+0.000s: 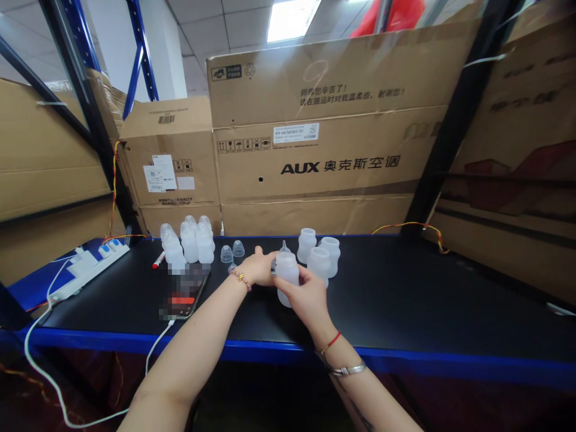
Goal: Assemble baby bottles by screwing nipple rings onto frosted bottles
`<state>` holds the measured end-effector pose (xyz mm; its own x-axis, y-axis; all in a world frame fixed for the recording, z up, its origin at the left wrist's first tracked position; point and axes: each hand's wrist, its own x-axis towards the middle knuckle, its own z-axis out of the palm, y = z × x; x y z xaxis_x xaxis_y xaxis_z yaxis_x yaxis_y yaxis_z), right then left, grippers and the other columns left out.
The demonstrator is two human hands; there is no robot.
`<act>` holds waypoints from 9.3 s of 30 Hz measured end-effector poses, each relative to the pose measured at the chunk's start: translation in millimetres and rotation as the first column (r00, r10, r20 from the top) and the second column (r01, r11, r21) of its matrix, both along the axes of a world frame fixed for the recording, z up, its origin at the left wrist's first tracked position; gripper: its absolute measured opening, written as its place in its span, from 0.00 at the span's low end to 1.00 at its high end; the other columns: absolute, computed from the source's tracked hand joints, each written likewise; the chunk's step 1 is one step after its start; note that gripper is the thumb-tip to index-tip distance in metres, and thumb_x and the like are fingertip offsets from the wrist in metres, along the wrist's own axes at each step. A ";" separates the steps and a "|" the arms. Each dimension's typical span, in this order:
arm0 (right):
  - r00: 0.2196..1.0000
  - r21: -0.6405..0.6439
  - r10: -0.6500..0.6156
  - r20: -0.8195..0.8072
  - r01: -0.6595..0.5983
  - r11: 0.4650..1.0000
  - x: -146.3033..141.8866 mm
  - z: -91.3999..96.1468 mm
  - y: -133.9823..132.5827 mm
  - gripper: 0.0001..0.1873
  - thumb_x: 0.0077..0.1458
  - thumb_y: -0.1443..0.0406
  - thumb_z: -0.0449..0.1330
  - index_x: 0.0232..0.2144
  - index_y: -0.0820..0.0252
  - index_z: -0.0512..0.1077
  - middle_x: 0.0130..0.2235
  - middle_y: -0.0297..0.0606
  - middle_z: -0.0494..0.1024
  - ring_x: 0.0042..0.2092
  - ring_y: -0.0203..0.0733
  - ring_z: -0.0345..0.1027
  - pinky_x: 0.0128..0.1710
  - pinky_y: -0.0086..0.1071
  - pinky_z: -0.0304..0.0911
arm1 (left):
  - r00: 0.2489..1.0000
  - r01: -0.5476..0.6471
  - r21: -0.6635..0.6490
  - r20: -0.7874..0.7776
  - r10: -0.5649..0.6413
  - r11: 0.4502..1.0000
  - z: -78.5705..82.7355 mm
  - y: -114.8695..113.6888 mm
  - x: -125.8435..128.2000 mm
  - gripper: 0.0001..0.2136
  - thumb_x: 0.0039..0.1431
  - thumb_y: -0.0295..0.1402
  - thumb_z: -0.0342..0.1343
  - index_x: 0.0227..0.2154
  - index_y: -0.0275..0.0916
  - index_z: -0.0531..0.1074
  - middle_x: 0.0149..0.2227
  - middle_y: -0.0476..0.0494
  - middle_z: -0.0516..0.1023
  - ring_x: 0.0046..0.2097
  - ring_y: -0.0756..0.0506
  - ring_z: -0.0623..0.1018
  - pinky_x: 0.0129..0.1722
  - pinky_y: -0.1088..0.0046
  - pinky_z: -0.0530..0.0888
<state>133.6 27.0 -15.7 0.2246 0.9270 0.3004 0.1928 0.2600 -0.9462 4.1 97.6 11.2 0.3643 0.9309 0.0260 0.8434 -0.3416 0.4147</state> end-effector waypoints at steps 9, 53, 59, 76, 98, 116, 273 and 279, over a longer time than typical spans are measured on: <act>1.000 0.025 0.002 0.008 -0.002 1.000 -0.2 -0.7 0.3 0.17 0.35 0.60 0.63 0.30 0.64 0.77 0.29 0.38 0.78 0.31 0.44 0.68 0.31 0.34 0.63 | 0.951 -0.035 0.004 -0.307 0.035 0.999 12.5 -15.2 18.1 0.25 0.53 0.39 0.55 0.55 0.42 0.67 0.57 0.32 0.61 0.56 0.32 0.71 0.54 0.57 0.67; 0.993 0.022 -0.097 0.066 0.095 0.995 -4.4 2.8 -3.1 0.17 0.35 0.60 0.62 0.30 0.63 0.77 0.27 0.37 0.74 0.32 0.45 0.67 0.33 0.37 0.63 | 0.977 -0.211 -0.255 -0.053 0.204 0.944 18.0 -0.6 -60.2 0.40 0.41 0.36 0.66 0.59 0.40 0.58 0.47 0.39 0.76 0.29 0.50 0.78 0.29 0.78 0.72; 0.988 0.071 -0.101 0.115 0.094 0.993 -8.0 3.7 -5.8 0.17 0.35 0.61 0.62 0.31 0.62 0.77 0.30 0.38 0.76 0.33 0.45 0.68 0.35 0.37 0.63 | 0.934 -0.292 -0.004 0.216 0.286 0.956 24.8 -7.3 -55.6 0.36 0.45 0.43 0.64 0.57 0.38 0.62 0.56 0.31 0.67 0.45 0.43 0.77 0.44 0.70 0.72; 0.994 -0.054 0.101 0.034 -0.099 0.994 -9.3 1.0 0.3 0.15 0.34 0.61 0.63 0.27 0.64 0.75 0.24 0.34 0.72 0.26 0.38 0.63 0.27 0.32 0.58 | 0.514 0.408 -0.097 0.847 -0.140 0.908 23.3 -31.3 -17.3 0.24 0.49 0.44 0.65 0.45 0.32 0.74 0.47 0.34 0.78 0.48 0.42 0.77 0.49 0.67 0.70; 0.963 0.135 -0.065 0.261 0.031 0.990 -19.8 -1.9 -1.5 0.12 0.41 0.61 0.58 0.30 0.61 0.72 0.31 0.42 0.78 0.33 0.46 0.70 0.31 0.33 0.61 | 0.797 -0.222 0.154 0.597 0.089 0.963 16.8 -56.7 17.5 0.19 0.59 0.47 0.52 0.45 0.38 0.66 0.46 0.36 0.74 0.51 0.41 0.72 0.52 0.64 0.67; 0.998 -0.050 -0.008 0.065 0.011 0.999 -14.7 0.0 -9.1 0.16 0.36 0.60 0.65 0.29 0.63 0.76 0.25 0.38 0.77 0.30 0.46 0.70 0.28 0.33 0.61 | 0.755 -0.004 0.081 0.654 -0.050 0.997 22.7 -57.8 8.8 0.20 0.50 0.47 0.62 0.42 0.39 0.77 0.46 0.39 0.74 0.48 0.42 0.73 0.52 0.64 0.68; 0.714 -0.452 0.102 -0.692 -0.539 0.711 -12.6 11.2 28.0 0.19 0.62 0.64 0.56 0.20 0.60 0.57 0.14 0.23 0.55 0.14 0.22 0.44 0.12 0.16 0.42 | 0.675 0.152 -0.395 0.711 0.197 0.906 -7.8 -21.6 -15.9 0.04 0.54 0.27 0.61 0.28 0.29 0.76 0.27 0.44 0.77 0.28 0.53 0.76 0.35 0.77 0.76; 0.792 -0.483 0.109 -0.601 -0.469 0.739 -16.3 6.1 26.6 0.17 0.63 0.65 0.55 0.22 0.60 0.59 0.14 0.23 0.58 0.14 0.22 0.46 0.13 0.17 0.42 | 0.828 0.034 -0.316 0.541 0.151 0.948 -7.8 -25.1 -14.5 0.06 0.56 0.29 0.57 0.31 0.30 0.76 0.29 0.42 0.79 0.26 0.52 0.78 0.29 0.78 0.76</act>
